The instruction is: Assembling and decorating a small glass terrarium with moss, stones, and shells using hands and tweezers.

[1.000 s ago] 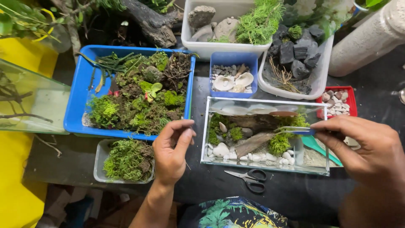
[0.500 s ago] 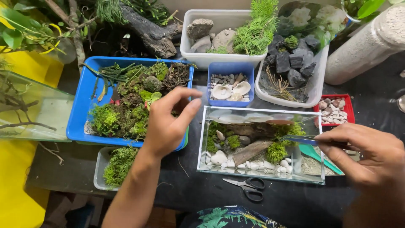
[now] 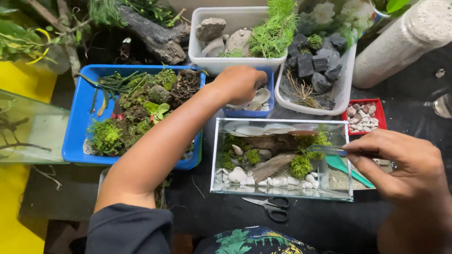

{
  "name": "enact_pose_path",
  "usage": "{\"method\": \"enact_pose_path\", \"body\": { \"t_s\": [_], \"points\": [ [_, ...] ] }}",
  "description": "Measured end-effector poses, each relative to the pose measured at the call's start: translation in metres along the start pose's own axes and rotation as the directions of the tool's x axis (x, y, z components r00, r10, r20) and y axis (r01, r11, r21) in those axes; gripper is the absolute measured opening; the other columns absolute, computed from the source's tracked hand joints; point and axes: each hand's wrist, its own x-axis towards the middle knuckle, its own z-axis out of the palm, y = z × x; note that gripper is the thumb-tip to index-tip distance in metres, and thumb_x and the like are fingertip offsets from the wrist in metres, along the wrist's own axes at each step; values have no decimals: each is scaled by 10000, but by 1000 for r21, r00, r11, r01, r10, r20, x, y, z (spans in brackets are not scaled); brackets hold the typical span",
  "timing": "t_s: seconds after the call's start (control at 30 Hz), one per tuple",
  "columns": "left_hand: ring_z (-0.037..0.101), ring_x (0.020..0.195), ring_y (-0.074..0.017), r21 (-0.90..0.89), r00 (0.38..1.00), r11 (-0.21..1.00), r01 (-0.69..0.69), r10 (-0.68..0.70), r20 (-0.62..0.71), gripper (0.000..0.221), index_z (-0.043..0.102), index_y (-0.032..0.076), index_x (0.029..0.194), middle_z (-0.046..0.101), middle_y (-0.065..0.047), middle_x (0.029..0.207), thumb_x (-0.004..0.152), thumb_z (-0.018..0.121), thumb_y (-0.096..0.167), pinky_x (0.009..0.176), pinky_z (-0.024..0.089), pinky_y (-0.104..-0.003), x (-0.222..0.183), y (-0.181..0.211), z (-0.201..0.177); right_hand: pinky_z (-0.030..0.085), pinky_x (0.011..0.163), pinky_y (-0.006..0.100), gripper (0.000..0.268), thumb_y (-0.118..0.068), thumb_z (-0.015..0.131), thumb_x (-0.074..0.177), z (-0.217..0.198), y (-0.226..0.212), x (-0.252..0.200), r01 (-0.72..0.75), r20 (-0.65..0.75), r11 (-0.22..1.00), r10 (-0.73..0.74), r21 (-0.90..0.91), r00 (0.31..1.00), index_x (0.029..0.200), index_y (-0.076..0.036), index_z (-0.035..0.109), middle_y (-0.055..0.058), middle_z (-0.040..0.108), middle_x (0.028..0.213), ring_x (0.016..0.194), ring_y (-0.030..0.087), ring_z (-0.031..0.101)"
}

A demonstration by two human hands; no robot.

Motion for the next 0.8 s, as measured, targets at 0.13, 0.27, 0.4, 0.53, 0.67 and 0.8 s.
{"method": "enact_pose_path", "body": {
  "t_s": [0.13, 0.27, 0.4, 0.53, 0.67, 0.8],
  "points": [
    [637, 1083, -400, 71, 994, 997, 15, -23, 111, 531, 595, 229, 1406, 662, -139, 1296, 906, 487, 87, 731, 513, -546, 19, 3, 14, 518, 734, 278, 69, -23, 754, 827, -2, 6, 0, 35, 11, 999, -35, -33, 999, 895, -25, 762, 70, 745, 820, 751, 175, 692],
    [680, 902, -435, 128, 997, 992, -8, -1, 76, 383, 603, 135, 1227, 713, -174, 1064, 875, 488, 36, 645, 523, -552, 29, -5, 31, 519, 753, 278, 74, -27, 753, 834, 1, 8, 2, 43, 21, 999, -42, -22, 999, 908, -29, 762, 79, 746, 842, 749, 177, 696],
    [670, 854, -408, 88, 996, 996, 15, -22, 82, 238, 606, 91, 1009, 706, -161, 948, 802, 541, -9, 643, 518, -519, 23, -5, 28, 529, 710, 268, 81, -14, 747, 838, 2, 5, 6, 22, 31, 1000, -22, -9, 999, 918, -21, 749, 86, 731, 818, 714, 169, 681],
    [672, 822, -432, 149, 998, 988, -46, 52, -36, 202, 631, 87, 920, 709, -167, 901, 787, 564, -50, 628, 530, -555, 32, -21, 46, 535, 707, 272, 74, 10, 754, 842, 4, -5, 8, 23, 13, 1000, -23, -13, 1000, 915, -2, 747, 103, 726, 809, 707, 176, 679],
    [702, 684, -336, 357, 959, 931, -73, 164, -232, 215, 658, 154, 789, 711, -58, 749, 748, 648, -57, 514, 547, -483, 52, -41, 78, 528, 725, 286, 59, 18, 752, 857, 6, -8, 7, -2, -3, 1000, 2, -23, 1000, 916, 12, 750, 130, 712, 828, 729, 196, 669],
    [701, 579, -290, 558, 900, 824, -95, 311, -305, 255, 650, 232, 635, 683, 10, 626, 737, 687, 2, 421, 469, -409, 50, -48, 82, 551, 759, 286, 75, 8, 747, 865, 6, 1, 5, 22, 16, 999, -21, -39, 1000, 939, 3, 757, 125, 732, 866, 767, 194, 694]
  ]
}}
